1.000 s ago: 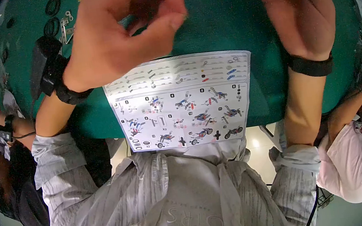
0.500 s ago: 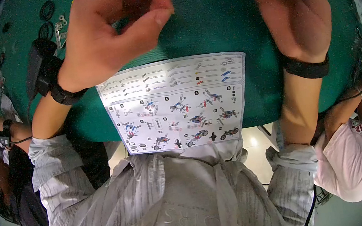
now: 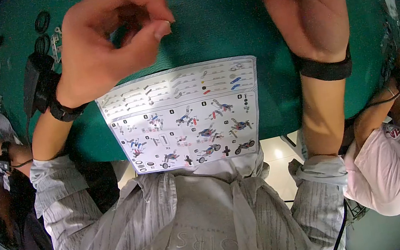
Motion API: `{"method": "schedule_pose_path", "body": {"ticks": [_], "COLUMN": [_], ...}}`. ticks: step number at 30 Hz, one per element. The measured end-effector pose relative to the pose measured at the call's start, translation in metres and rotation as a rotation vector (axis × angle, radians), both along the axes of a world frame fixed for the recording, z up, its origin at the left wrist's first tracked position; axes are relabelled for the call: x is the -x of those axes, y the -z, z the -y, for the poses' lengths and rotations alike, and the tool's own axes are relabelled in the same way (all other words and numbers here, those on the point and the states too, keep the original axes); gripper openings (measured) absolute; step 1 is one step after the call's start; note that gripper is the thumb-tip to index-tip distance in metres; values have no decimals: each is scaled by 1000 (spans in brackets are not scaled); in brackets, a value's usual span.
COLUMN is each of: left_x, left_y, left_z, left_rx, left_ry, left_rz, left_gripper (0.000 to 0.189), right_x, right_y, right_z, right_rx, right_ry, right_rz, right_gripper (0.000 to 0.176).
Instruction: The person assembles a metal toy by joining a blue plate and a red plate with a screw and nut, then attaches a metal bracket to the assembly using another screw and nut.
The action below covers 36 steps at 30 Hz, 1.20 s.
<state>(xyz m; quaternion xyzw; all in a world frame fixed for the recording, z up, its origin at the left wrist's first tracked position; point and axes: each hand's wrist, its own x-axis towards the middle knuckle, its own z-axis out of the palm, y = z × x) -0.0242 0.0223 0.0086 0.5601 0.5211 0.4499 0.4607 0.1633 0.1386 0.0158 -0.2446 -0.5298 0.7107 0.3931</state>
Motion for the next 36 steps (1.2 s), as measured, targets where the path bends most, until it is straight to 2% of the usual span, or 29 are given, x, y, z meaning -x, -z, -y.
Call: {"method": "schedule_pose_path", "body": {"ticks": [4, 16, 20, 29, 36], "left_x": [1, 4, 5, 6, 10], "left_y": [10, 10, 9, 9, 29], "left_z": [-1, -2, -2, -3, -8], "left_rx": [21, 37, 78, -24, -86], "left_ry": [-18, -5, -20, 2, 4], "left_rz": [99, 53, 95, 130, 464], "left_gripper": [9, 12, 12, 13, 13], "right_x": [-6, -2, -8, -6, -17], "right_y": [5, 2, 8, 7, 15], "right_z": [-7, -5, -14, -11, -20], "right_rx": [-17, 80, 66, 51, -33], "right_ry": [-66, -20, -97, -66, -213], "right_rz": [-3, 18, 27, 62, 117], "right_gripper": [30, 28, 27, 24, 26]}}
